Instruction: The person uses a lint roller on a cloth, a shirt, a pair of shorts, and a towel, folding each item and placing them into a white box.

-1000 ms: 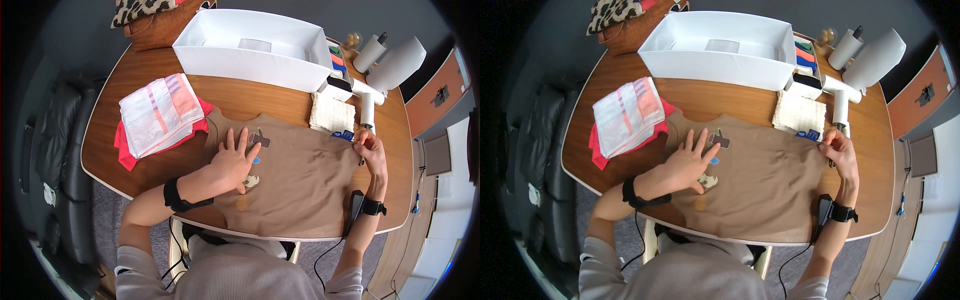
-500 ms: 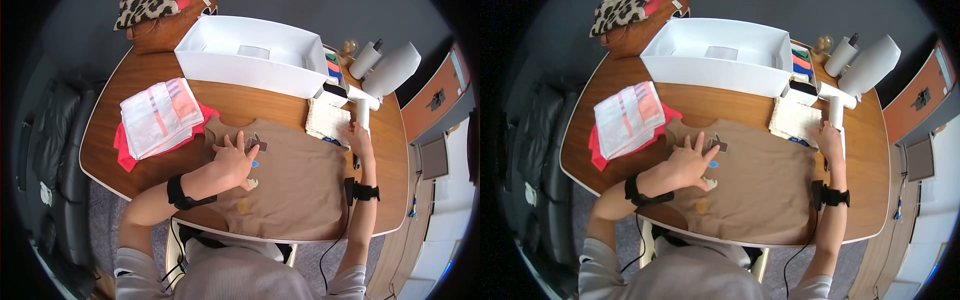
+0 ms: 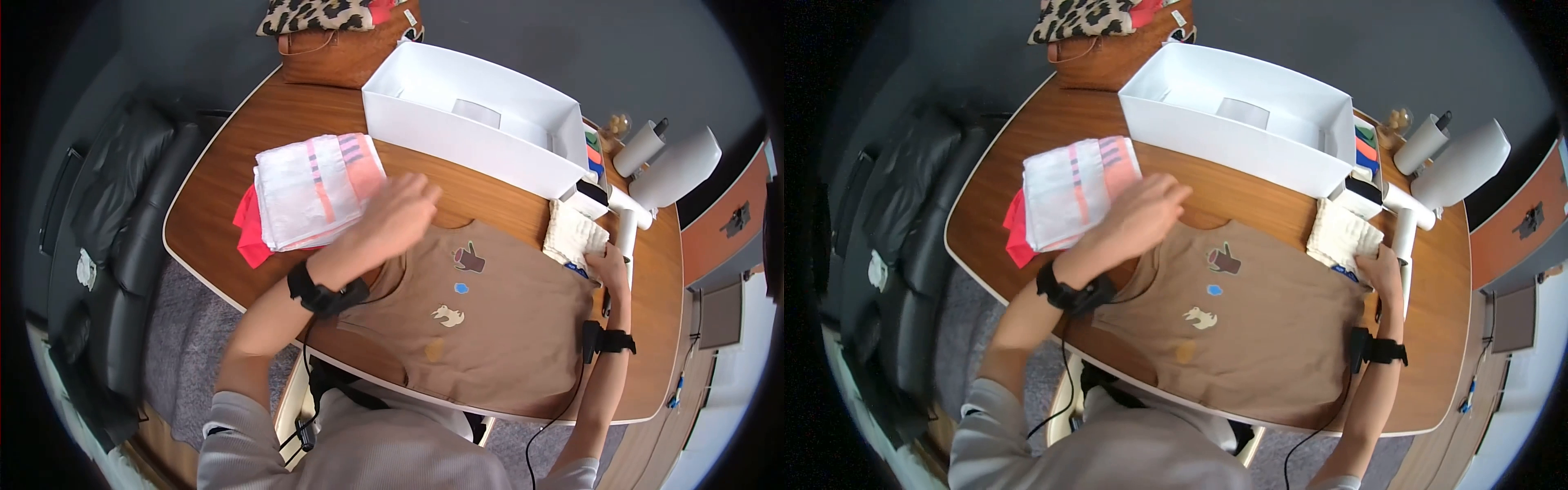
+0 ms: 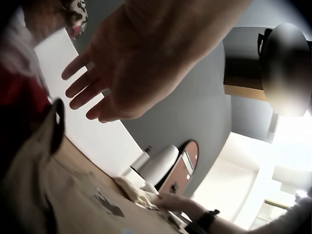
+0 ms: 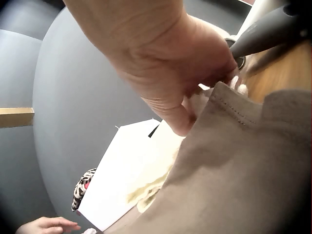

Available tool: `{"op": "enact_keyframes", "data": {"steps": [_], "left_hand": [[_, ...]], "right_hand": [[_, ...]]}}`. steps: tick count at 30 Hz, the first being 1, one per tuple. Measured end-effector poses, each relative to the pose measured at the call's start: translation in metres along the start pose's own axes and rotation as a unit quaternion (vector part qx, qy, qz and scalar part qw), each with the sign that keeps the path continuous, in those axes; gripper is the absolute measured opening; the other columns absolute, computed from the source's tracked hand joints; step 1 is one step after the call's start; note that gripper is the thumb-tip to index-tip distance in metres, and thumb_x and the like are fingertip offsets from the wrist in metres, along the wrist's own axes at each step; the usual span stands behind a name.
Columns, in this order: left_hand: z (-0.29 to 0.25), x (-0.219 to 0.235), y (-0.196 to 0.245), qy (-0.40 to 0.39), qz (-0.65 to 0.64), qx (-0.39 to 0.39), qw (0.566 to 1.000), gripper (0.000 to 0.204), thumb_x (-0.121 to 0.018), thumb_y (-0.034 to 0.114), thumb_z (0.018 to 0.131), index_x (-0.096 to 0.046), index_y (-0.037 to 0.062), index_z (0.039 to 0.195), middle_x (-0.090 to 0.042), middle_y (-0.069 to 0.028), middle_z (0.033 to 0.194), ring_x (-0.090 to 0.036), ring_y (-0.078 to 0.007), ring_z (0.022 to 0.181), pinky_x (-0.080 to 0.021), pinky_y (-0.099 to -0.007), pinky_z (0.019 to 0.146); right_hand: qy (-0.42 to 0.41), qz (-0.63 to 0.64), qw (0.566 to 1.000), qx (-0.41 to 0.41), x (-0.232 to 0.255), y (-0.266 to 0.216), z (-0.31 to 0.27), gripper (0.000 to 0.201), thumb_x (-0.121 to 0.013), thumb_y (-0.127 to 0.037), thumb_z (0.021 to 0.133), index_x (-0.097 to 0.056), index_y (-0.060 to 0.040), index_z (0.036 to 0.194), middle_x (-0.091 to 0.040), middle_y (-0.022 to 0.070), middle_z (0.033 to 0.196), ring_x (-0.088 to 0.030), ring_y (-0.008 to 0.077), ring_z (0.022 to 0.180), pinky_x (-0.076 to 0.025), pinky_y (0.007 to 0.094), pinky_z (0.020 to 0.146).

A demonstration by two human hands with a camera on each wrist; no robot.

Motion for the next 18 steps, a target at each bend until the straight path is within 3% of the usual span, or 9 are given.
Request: {"op": "enact_keyframes", "data": {"steps": [2,3,6,7,10,16,18], "left_hand": [[-0.005,0.002,-0.030,-0.022,0.091,0.055,0.994,0.035,-0.055,0.022,0.081,-0.052,0.0042,0.111,-0.049,-0.0165,0.113,-0.043,-0.0329,0.105,-0.037,-0.0431,0.084],[-0.007,0.000,-0.045,-0.108,0.100,0.106,0.983,0.044,-0.051,0.033,0.084,-0.048,0.0085,0.120,-0.034,-0.0189,0.132,-0.031,-0.0390,0.119,-0.031,-0.0520,0.091],[-0.018,-0.002,-0.057,-0.224,0.059,0.212,0.950,0.048,-0.048,0.042,0.084,-0.047,0.0130,0.121,-0.023,-0.0183,0.139,-0.023,-0.0428,0.124,-0.027,-0.0602,0.093],[-0.018,-0.009,-0.064,-0.231,0.051,0.210,0.949,0.049,-0.047,0.047,0.083,-0.047,0.0152,0.120,-0.014,-0.0167,0.142,-0.016,-0.0476,0.125,-0.024,-0.0652,0.092],[-0.020,-0.013,-0.061,-0.195,0.070,0.218,0.954,0.049,-0.047,0.047,0.083,-0.047,0.0135,0.119,-0.016,-0.0166,0.141,-0.016,-0.0504,0.123,-0.026,-0.0647,0.091],[-0.017,-0.014,-0.062,-0.230,0.072,0.224,0.944,0.049,-0.047,0.046,0.084,-0.046,0.0102,0.117,-0.019,-0.0171,0.140,-0.017,-0.0511,0.122,-0.026,-0.0653,0.089],[-0.017,-0.008,-0.060,-0.249,0.042,0.242,0.937,0.057,-0.044,0.053,0.083,-0.045,0.0105,0.121,-0.017,-0.0176,0.141,-0.011,-0.0497,0.125,-0.022,-0.0723,0.084]], "right_hand": [[0.076,0.033,0.992,0.096,-0.001,0.006,0.001,0.036,-0.055,-0.009,0.067,-0.055,0.0083,0.099,-0.061,0.0131,0.079,-0.056,0.0140,0.067,-0.045,0.0281,0.059],[0.067,0.065,0.994,0.059,0.002,0.005,-0.001,0.043,-0.051,-0.008,0.071,-0.049,0.0052,0.112,-0.060,0.0122,0.086,-0.055,0.0132,0.071,-0.045,0.0260,0.061],[0.062,0.194,0.979,0.003,0.011,-0.001,-0.003,0.045,-0.050,-0.007,0.074,-0.045,0.0048,0.117,-0.059,0.0097,0.085,-0.055,0.0116,0.071,-0.044,0.0243,0.060],[0.047,0.207,0.977,-0.024,0.015,-0.011,-0.007,0.046,-0.049,-0.006,0.076,-0.042,0.0059,0.119,-0.058,0.0078,0.085,-0.054,0.0100,0.070,-0.044,0.0228,0.059],[0.081,0.282,0.956,-0.005,0.016,-0.012,-0.002,0.045,-0.049,-0.005,0.075,-0.043,0.0057,0.119,-0.057,0.0078,0.087,-0.053,0.0096,0.070,-0.043,0.0223,0.060],[0.052,0.347,0.936,0.005,0.018,-0.048,-0.016,0.047,-0.050,-0.006,0.076,-0.042,0.0042,0.121,-0.058,0.0087,0.092,-0.054,0.0111,0.076,-0.044,0.0227,0.068],[0.048,0.348,0.936,-0.002,0.019,-0.057,-0.019,0.046,-0.051,-0.006,0.076,-0.042,0.0051,0.120,-0.057,0.0093,0.095,-0.055,0.0125,0.081,-0.044,0.0231,0.071]]}}
Point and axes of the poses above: each hand's wrist, its own z-axis towards the middle knuckle, its own x-axis out of the back of the hand, y = z × x, the point moved 4 cm from there along z, towards the middle knuckle
